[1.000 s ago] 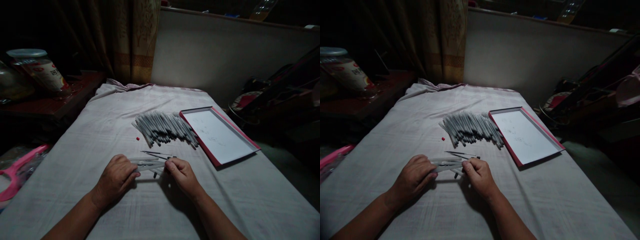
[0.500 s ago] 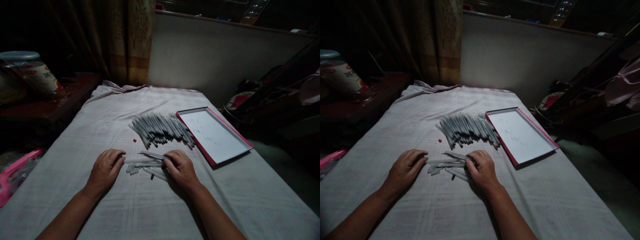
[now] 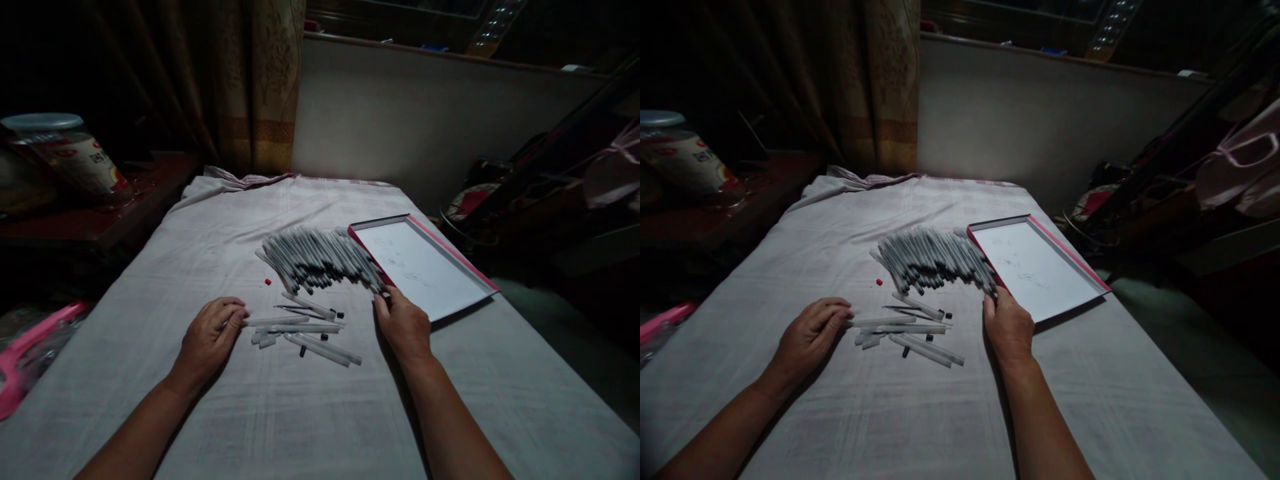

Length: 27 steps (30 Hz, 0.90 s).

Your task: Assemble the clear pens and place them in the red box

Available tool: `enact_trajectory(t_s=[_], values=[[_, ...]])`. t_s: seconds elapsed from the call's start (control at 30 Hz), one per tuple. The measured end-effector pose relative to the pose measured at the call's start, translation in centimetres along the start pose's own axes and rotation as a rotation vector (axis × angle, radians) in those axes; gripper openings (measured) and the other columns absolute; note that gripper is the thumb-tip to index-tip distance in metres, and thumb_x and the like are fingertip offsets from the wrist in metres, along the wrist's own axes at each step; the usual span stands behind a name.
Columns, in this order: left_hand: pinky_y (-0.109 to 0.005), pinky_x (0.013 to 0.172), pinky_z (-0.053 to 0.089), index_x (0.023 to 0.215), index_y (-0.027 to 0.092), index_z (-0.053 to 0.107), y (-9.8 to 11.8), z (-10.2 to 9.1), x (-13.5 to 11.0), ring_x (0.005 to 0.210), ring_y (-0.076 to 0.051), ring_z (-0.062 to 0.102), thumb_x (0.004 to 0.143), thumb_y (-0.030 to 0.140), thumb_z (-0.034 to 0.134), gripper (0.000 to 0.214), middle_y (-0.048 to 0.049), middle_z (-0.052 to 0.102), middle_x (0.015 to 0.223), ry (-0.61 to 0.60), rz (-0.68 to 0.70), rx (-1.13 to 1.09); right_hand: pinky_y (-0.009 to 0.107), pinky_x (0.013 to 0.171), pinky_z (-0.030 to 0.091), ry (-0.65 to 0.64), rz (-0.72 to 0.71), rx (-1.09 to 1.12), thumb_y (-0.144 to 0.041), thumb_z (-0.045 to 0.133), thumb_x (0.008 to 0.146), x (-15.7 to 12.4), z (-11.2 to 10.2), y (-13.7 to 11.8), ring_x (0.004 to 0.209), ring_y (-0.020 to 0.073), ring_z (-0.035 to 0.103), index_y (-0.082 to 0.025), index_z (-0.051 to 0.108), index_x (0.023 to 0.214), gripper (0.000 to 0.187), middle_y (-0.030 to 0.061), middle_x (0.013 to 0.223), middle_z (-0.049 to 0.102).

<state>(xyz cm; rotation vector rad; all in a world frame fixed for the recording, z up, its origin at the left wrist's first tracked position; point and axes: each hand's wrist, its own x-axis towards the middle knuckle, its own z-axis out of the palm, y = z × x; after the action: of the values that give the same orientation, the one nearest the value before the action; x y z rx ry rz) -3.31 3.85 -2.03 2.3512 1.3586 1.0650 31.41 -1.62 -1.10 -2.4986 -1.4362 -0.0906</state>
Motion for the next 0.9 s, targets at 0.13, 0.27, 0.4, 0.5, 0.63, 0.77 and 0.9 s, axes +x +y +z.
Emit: enact_trajectory(t_s=[0.13, 0.27, 0.4, 0.5, 0.63, 0.77, 0.9], values=[[-0.027, 0.069, 0.054, 0.075, 0.019, 0.066, 0.4, -0.5, 0.0, 0.077, -0.017, 0.066, 0.096, 0.039, 0.044, 0.036, -0.0042, 0.068, 0.081, 0.070, -0.111, -0.112, 0.029, 0.057, 0.037, 0.020, 0.024, 0.029, -0.035, 0.056, 0.090, 0.4, 0.6, 0.1, 0.064, 0.0241, 0.066, -0.018, 0.072, 0.102, 0.026, 0.0106, 0.078, 0.074], [-0.026, 0.068, 0.054, 0.072, 0.018, 0.064, 0.4, -0.7, 0.0, 0.073, -0.015, 0.065, 0.094, 0.033, 0.049, 0.031, -0.0033, 0.065, 0.077, 0.109, -0.078, -0.113, 0.030, 0.061, 0.043, 0.194, 0.026, 0.260, -0.033, 0.052, 0.088, 0.3, 1.0, 0.5, 0.068, 0.0245, 0.067, -0.016, 0.071, 0.097, 0.026, 0.0106, 0.079, 0.074], [-0.032, 0.084, 0.053, 0.097, 0.019, 0.066, 0.9, -0.6, -0.3, 0.091, -0.019, 0.065, 0.092, 0.025, 0.057, 0.012, -0.0065, 0.067, 0.097, 0.179, 0.091, 0.052, 0.029, 0.067, 0.050, 0.264, -0.238, 0.589, -0.035, 0.049, 0.091, -1.5, 0.5, -1.1, 0.071, 0.0215, 0.070, -0.017, 0.068, 0.093, 0.026, 0.0077, 0.078, 0.075], [-0.040, 0.098, 0.049, 0.121, 0.020, 0.058, 2.0, -0.5, -0.6, 0.116, -0.025, 0.059, 0.090, 0.021, 0.061, 0.030, -0.0122, 0.060, 0.123, 0.176, 0.232, 0.169, 0.025, 0.067, 0.051, 0.095, -0.599, 0.684, -0.028, 0.050, 0.093, -3.7, 0.0, -3.3, 0.071, 0.0179, 0.070, -0.018, 0.068, 0.092, 0.021, 0.0063, 0.080, 0.075], [-0.043, 0.101, 0.045, 0.125, 0.021, 0.055, 3.1, -0.5, -0.8, 0.121, -0.028, 0.056, 0.092, 0.025, 0.060, 0.035, -0.0135, 0.060, 0.127, 0.076, 0.372, 0.194, 0.024, 0.063, 0.050, -0.067, -0.786, 0.739, -0.023, 0.049, 0.094, -5.6, -0.6, -5.3, 0.065, 0.0160, 0.068, -0.019, 0.068, 0.088, 0.020, 0.0048, 0.074, 0.073], [-0.036, 0.085, 0.048, 0.106, 0.021, 0.060, 3.2, -0.5, -0.8, 0.082, -0.019, 0.064, 0.096, 0.029, 0.054, 0.015, -0.0037, 0.071, 0.089, -0.095, 0.400, 0.125, 0.021, 0.056, 0.046, -0.205, -0.667, 0.832, -0.025, 0.046, 0.094, -5.9, -0.9, -5.7, 0.056, 0.0130, 0.063, -0.019, 0.065, 0.075, 0.028, 0.0017, 0.063, 0.067], [-0.032, 0.076, 0.047, 0.101, 0.019, 0.059, 3.3, -0.4, -1.0, 0.076, -0.018, 0.063, 0.096, 0.026, 0.053, 0.011, -0.0035, 0.070, 0.084, -0.082, 0.391, 0.082, 0.021, 0.053, 0.045, -0.274, -0.528, 0.928, -0.030, 0.050, 0.091, -5.7, -1.1, -5.7, 0.052, 0.0121, 0.059, -0.019, 0.063, 0.066, 0.030, 0.0005, 0.058, 0.065]])
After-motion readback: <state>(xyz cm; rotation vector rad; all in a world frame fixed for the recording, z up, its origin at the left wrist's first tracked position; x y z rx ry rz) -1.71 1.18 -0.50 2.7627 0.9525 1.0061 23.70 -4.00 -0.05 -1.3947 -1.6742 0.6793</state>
